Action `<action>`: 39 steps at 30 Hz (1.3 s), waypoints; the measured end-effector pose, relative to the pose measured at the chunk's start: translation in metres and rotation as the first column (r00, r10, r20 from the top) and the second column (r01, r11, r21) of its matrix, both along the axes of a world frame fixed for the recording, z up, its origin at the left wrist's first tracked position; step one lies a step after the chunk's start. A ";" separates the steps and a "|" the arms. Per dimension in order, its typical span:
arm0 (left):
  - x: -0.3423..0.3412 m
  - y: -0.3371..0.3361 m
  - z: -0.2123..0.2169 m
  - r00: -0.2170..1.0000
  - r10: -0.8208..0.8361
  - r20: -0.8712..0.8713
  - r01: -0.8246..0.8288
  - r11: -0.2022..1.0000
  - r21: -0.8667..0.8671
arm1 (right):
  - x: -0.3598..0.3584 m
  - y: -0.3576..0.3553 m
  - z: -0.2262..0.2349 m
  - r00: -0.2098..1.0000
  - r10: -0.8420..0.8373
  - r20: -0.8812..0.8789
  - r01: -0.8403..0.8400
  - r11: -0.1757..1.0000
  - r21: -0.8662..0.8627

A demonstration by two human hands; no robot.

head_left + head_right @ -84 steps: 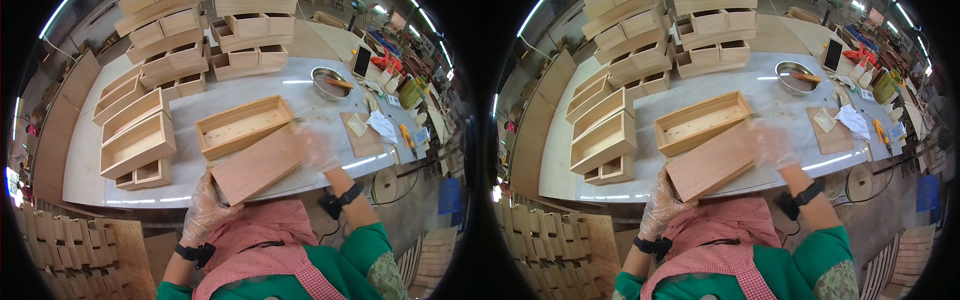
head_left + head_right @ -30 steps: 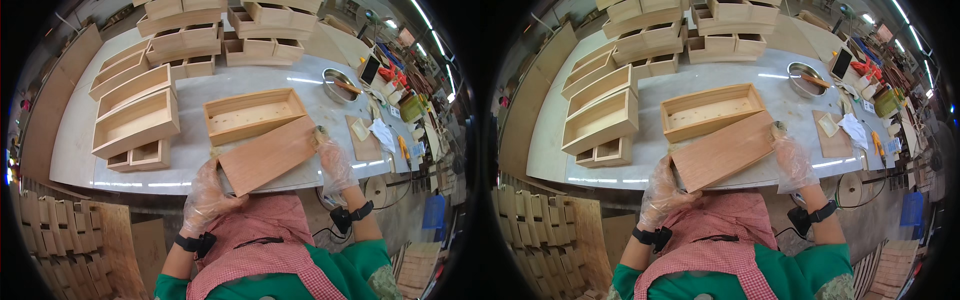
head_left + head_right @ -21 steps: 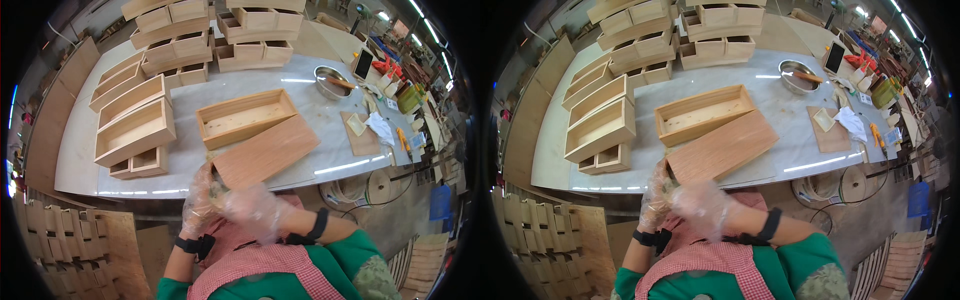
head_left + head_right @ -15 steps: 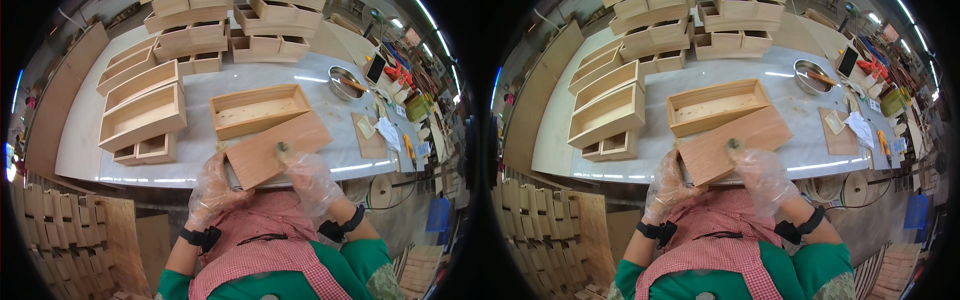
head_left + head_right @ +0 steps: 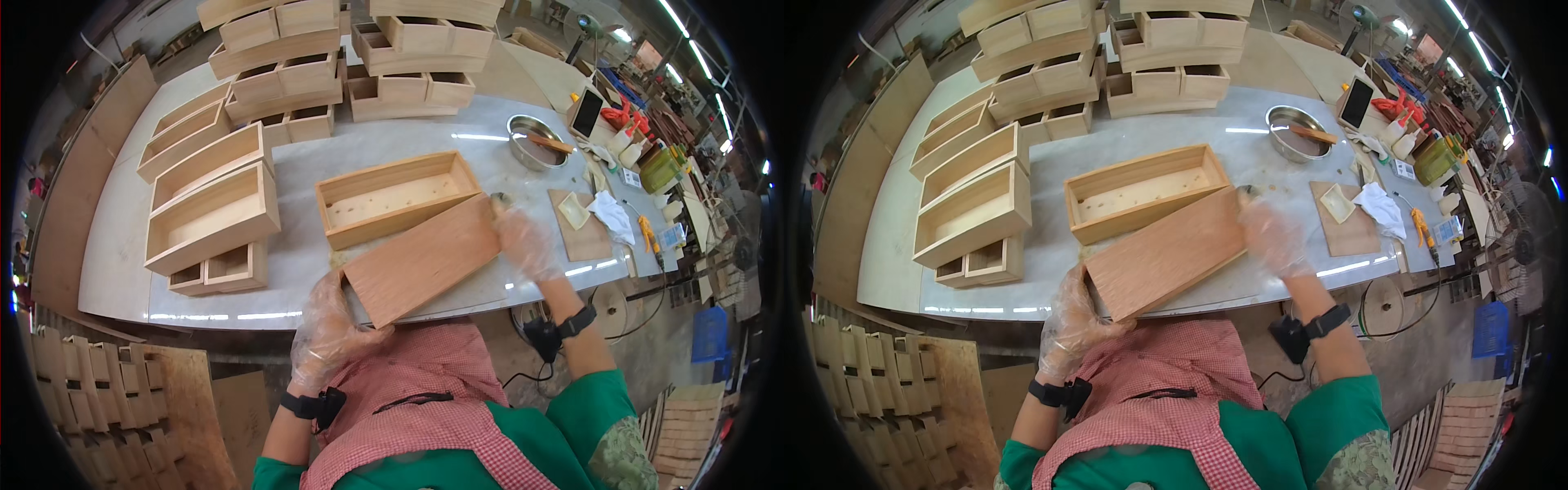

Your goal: Applying a liquid finish or oil to wooden boxes using a cloth and stacking them on a table.

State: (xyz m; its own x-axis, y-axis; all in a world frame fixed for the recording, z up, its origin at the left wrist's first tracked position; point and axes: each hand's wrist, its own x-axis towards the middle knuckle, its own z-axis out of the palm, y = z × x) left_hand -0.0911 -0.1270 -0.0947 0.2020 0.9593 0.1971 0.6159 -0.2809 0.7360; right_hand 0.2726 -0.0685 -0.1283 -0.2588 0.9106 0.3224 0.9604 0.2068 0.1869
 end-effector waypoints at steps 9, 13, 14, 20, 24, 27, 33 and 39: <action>-0.004 0.000 -0.003 0.995 0.000 0.097 0.010 0.995 -0.103 | -0.120 -0.030 0.075 0.836 0.251 -0.488 -0.340 0.935 -0.101; 0.000 0.000 -0.007 0.998 0.040 -0.041 -0.040 0.999 -0.001 | -0.018 0.021 0.017 0.953 -0.017 -0.303 -0.003 0.998 -0.068; -0.002 0.000 -0.008 0.998 0.046 -0.041 -0.046 0.999 0.006 | -0.025 0.016 0.030 0.953 -0.010 -0.303 -0.010 0.998 -0.062; 0.001 -0.002 0.002 0.997 0.037 -0.064 -0.040 0.998 -0.042 | -0.074 -0.048 0.030 0.959 0.114 -0.259 -0.131 0.990 -0.049; 0.009 0.001 0.000 0.969 0.020 0.246 0.012 0.992 -0.128 | -0.059 0.007 -0.005 0.374 0.454 -0.808 -0.263 0.888 0.377; 0.004 0.000 -0.002 0.971 0.041 0.236 -0.012 0.992 -0.126 | -0.063 0.034 0.060 0.973 -0.166 -0.160 0.095 0.921 -0.378; 0.003 0.003 -0.004 0.996 0.021 0.085 -0.012 0.994 -0.107 | -0.012 -0.030 0.011 0.972 -0.150 -0.180 0.148 0.989 -0.027; -0.003 -0.005 -0.001 0.997 0.011 0.078 -0.001 0.991 -0.135 | -0.020 -0.063 0.039 0.985 -0.163 -0.059 0.152 0.976 -0.154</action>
State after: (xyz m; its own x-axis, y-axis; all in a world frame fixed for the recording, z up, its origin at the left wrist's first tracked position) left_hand -0.0939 -0.1317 -0.0957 0.1851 0.9794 0.0812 0.5563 -0.1725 0.8129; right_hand 0.2530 -0.1318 -0.0891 -0.0894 0.9772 0.1926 0.9928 0.0720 0.0956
